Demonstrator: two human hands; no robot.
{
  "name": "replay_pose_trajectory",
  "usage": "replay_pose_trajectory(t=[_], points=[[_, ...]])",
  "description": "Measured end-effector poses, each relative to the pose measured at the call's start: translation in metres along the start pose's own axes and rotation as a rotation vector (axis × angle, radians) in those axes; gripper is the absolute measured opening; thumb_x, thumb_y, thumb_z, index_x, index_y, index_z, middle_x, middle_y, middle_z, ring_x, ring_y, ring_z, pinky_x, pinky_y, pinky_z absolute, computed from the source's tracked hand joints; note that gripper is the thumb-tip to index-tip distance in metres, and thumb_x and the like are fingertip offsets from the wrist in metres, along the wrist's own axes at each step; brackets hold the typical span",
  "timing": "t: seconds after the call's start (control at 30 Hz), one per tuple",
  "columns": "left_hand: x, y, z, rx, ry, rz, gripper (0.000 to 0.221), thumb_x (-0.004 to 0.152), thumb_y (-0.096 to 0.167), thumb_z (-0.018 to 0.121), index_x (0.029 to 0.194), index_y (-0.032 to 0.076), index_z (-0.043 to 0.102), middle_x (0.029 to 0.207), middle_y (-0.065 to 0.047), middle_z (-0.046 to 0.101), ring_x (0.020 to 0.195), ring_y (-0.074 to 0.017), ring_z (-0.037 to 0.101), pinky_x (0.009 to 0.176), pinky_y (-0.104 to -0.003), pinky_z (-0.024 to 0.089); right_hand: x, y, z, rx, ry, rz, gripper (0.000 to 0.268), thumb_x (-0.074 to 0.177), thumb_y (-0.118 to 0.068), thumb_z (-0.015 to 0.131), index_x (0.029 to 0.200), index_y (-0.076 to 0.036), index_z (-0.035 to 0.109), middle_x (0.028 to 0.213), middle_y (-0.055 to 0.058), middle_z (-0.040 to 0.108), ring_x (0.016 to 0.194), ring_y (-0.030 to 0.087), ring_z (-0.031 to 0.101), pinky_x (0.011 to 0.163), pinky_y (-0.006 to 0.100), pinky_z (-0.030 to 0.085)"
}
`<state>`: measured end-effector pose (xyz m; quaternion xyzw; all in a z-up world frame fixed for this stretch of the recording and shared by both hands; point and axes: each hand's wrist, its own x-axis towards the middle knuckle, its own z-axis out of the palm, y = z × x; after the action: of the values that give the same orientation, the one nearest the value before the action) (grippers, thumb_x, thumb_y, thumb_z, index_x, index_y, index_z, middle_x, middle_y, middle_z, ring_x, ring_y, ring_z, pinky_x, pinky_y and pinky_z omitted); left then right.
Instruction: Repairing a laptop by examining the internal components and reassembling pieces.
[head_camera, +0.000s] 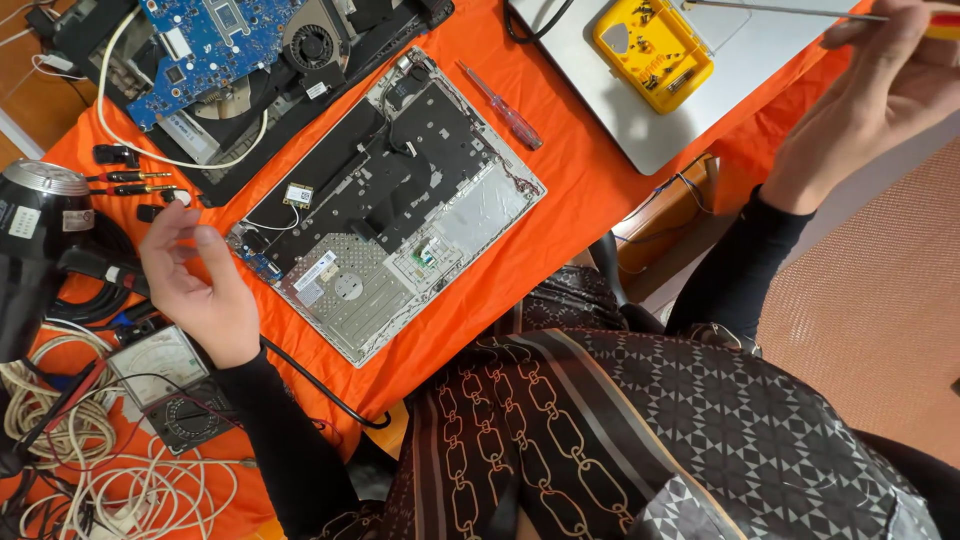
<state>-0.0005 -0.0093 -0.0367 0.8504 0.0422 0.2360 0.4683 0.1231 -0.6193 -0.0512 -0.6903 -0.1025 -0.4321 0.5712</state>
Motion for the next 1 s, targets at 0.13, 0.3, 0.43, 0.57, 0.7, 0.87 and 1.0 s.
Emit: replay_pose_trajectory(t=[0.13, 0.3, 0.43, 0.57, 0.7, 0.87, 1.0], points=[[0.0, -0.001, -0.001, 0.014, -0.004, -0.005, 0.023, 0.122, 0.014, 0.062, 0.139, -0.001, 0.056, 0.128, -0.008, 0.064, 0.113, -0.0131, 0.059, 0.098, -0.026, 0.045, 0.0, -0.004, 0.013, -0.059, 0.011, -0.007, 0.017, 0.123, -0.014, 0.057, 0.135, -0.004, 0.049, 0.1, 0.023, 0.07, 0.079, 0.033, 0.072, 0.071, 0.043, 0.061], [-0.001, -0.007, -0.003, 0.042, 0.001, -0.005, 0.024, 0.122, 0.013, 0.061, 0.14, -0.002, 0.056, 0.13, -0.009, 0.064, 0.117, -0.0147, 0.059, 0.102, -0.027, 0.045, -0.005, -0.013, 0.025, 0.032, -0.045, -0.01, 0.036, 0.126, -0.019, 0.05, 0.154, -0.014, 0.029, 0.102, 0.021, 0.067, 0.081, 0.028, 0.07, 0.073, 0.041, 0.062], [0.0, -0.007, -0.001, 0.06, -0.001, -0.005, 0.024, 0.122, 0.012, 0.06, 0.141, -0.003, 0.056, 0.13, -0.011, 0.064, 0.117, -0.0156, 0.06, 0.103, -0.028, 0.045, -0.008, -0.027, 0.028, -0.007, -0.071, 0.014, 0.025, 0.127, -0.018, 0.048, 0.149, -0.012, 0.037, 0.103, 0.024, 0.066, 0.075, 0.029, 0.07, 0.073, 0.04, 0.058], [0.001, -0.006, 0.0, 0.058, -0.011, -0.004, 0.024, 0.123, 0.013, 0.06, 0.141, -0.003, 0.055, 0.13, -0.011, 0.064, 0.117, -0.0162, 0.059, 0.103, -0.028, 0.045, -0.006, -0.059, 0.045, -0.205, -0.212, -0.153, 0.017, 0.126, -0.008, 0.045, 0.137, -0.01, 0.033, 0.102, 0.023, 0.067, 0.081, 0.028, 0.072, 0.074, 0.035, 0.065], [0.001, -0.002, 0.0, 0.053, -0.015, -0.006, 0.025, 0.124, 0.015, 0.061, 0.14, -0.003, 0.055, 0.129, -0.01, 0.064, 0.116, -0.0157, 0.06, 0.103, -0.028, 0.046, -0.014, -0.06, 0.049, -0.16, -0.282, -0.126, 0.024, 0.123, 0.004, 0.049, 0.137, -0.008, 0.034, 0.101, 0.023, 0.063, 0.085, 0.027, 0.068, 0.081, 0.037, 0.066], [0.001, -0.001, 0.001, 0.048, -0.02, -0.015, 0.025, 0.123, 0.015, 0.061, 0.139, -0.002, 0.056, 0.128, -0.01, 0.064, 0.116, -0.0151, 0.06, 0.102, -0.028, 0.046, -0.024, -0.056, 0.053, -0.093, -0.289, -0.033, 0.025, 0.125, 0.008, 0.051, 0.135, -0.008, 0.034, 0.11, 0.024, 0.063, 0.093, 0.027, 0.066, 0.084, 0.039, 0.062], [0.001, -0.002, -0.001, 0.045, -0.028, -0.009, 0.024, 0.124, 0.015, 0.061, 0.14, -0.003, 0.056, 0.128, -0.009, 0.064, 0.116, -0.0151, 0.06, 0.102, -0.028, 0.046, -0.026, -0.053, 0.052, -0.09, -0.315, -0.023, 0.027, 0.124, 0.01, 0.053, 0.137, -0.006, 0.036, 0.114, 0.024, 0.062, 0.097, 0.026, 0.065, 0.086, 0.039, 0.062]])
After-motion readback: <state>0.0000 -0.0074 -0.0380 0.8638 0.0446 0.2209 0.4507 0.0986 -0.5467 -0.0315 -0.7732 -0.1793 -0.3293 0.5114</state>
